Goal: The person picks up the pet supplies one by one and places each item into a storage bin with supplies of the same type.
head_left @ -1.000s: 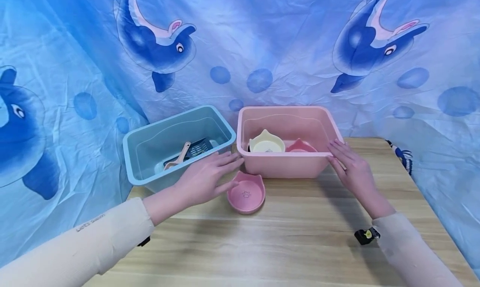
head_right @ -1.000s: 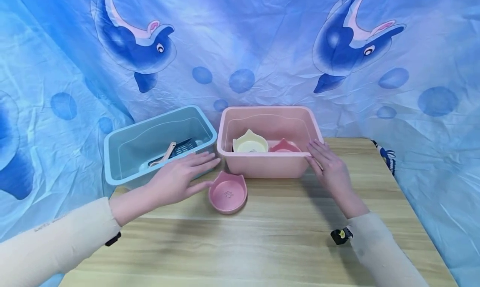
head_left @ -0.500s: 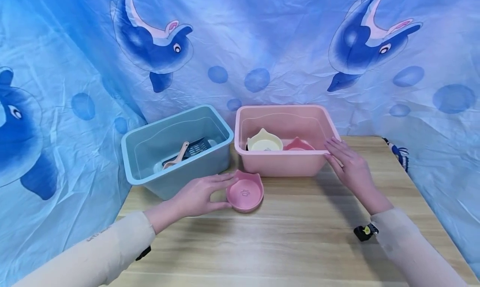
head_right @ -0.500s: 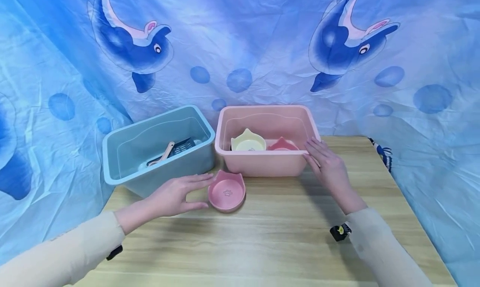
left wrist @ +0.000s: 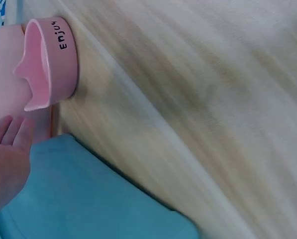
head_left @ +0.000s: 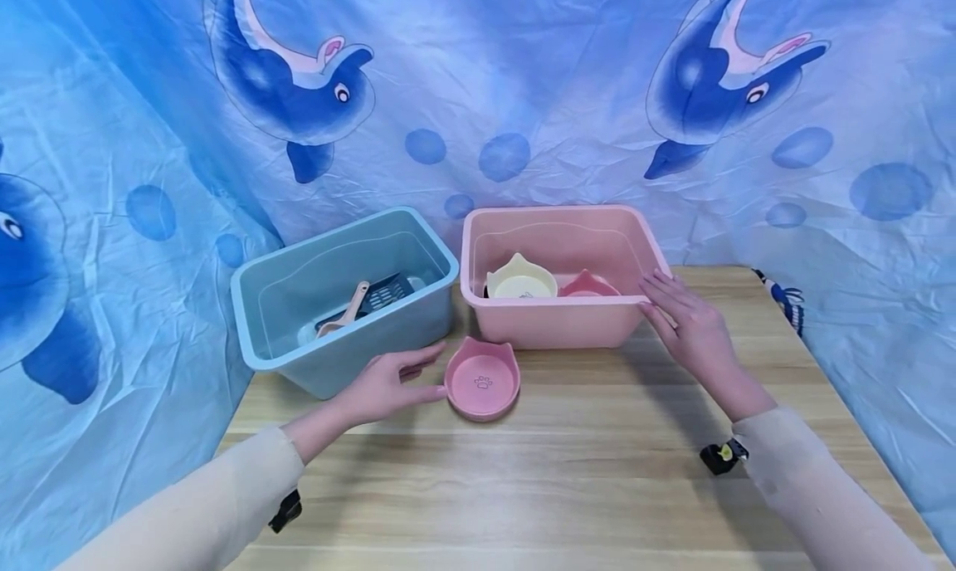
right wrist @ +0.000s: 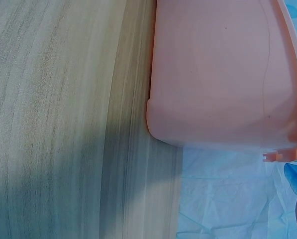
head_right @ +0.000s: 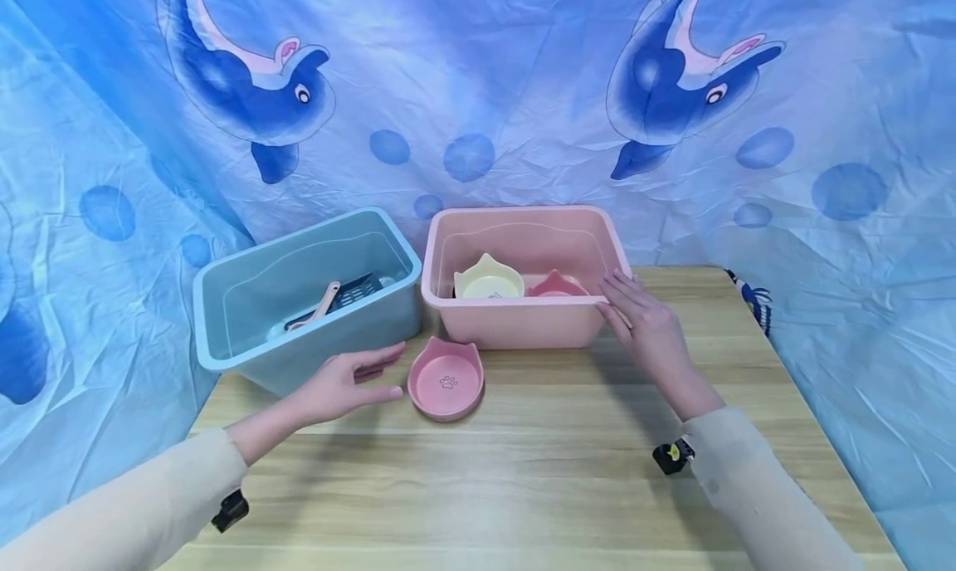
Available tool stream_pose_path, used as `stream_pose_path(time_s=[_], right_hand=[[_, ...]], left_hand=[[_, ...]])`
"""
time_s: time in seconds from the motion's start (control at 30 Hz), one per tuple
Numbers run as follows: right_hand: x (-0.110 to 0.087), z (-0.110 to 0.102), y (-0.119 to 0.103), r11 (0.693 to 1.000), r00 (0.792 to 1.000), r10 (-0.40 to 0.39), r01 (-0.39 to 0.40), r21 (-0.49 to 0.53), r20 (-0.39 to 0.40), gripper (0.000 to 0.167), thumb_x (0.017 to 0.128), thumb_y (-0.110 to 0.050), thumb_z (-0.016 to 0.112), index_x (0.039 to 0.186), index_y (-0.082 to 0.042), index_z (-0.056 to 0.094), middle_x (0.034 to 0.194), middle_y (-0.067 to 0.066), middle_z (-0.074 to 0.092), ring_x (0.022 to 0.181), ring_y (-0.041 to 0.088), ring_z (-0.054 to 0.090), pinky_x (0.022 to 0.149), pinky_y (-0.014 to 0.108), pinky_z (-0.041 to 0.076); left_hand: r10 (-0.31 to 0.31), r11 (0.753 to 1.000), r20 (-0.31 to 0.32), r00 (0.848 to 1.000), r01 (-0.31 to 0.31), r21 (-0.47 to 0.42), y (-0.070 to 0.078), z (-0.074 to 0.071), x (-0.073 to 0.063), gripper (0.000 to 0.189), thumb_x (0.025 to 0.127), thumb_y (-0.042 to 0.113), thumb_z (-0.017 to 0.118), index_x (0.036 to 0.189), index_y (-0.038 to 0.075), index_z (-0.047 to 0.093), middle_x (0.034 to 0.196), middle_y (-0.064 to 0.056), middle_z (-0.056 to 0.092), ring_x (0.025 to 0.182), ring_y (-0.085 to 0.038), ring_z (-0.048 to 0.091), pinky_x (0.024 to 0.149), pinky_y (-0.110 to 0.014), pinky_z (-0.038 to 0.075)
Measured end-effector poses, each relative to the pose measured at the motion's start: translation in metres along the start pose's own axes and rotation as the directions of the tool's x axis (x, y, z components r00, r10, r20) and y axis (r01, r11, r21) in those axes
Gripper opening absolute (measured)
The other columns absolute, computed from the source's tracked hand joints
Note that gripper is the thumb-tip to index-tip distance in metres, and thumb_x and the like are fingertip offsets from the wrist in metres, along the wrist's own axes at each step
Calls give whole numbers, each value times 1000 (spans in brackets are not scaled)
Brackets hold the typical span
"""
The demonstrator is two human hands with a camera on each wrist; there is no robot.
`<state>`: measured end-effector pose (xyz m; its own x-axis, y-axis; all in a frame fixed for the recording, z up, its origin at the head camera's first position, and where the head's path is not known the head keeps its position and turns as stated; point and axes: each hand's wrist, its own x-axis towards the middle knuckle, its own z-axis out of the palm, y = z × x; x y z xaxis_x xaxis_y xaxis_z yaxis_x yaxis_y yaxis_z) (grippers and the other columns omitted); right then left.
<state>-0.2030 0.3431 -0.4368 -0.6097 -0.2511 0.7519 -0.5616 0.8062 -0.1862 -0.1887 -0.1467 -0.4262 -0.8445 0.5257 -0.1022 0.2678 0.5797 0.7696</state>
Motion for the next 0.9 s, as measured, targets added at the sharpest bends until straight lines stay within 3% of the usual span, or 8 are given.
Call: stream_pose_path(time_s=[0.1,0.27,0.5,0.63,0.9], right_hand=[[0,-1,0,1000,1000,6,-6,4,-3,49,85,-1,83,133,-1,74,133,21,72,128,40,68,121,45,44],[0,-3,0,1000,1000,12,-13,-4,-9,50,84,0,84,133,-2,74,132,22,72,127,41,68,119,48,46],[2,0,0,1000,1000,15,-15,-15,25,48,87,-3,83,134,-2,74,132,21,72,128,40,67,118,48,47],[2,1,1,1000,999,26,-25,-19,33,46,86,-3,83,131,0,75,131,21,73,128,40,68,116,51,48],[2,0,1,998,997,56,-55,-22,48,47,88,-4,83,133,-2,74,134,19,72,129,40,67,120,46,45]], left_hand=[[-46,994,39,998,50,-99,-6,-3,-2,77,98,40,80,161,10,48,164,-9,51,146,-31,55,116,-46,49],[-103,975,73,992,115,-189,-13,-6,3,75,102,39,74,161,3,45,162,-16,51,147,-34,52,120,-50,44],[-263,881,111,958,286,-378,-21,-1,23,70,107,40,67,162,4,43,164,-15,49,149,-34,51,120,-50,44],[-292,835,138,946,323,-445,-28,3,31,70,108,38,66,163,3,41,166,-17,46,149,-34,50,119,-46,45],[-334,733,173,927,371,-571,-34,10,45,66,110,30,63,163,-2,38,167,-21,43,151,-35,47,121,-44,44]])
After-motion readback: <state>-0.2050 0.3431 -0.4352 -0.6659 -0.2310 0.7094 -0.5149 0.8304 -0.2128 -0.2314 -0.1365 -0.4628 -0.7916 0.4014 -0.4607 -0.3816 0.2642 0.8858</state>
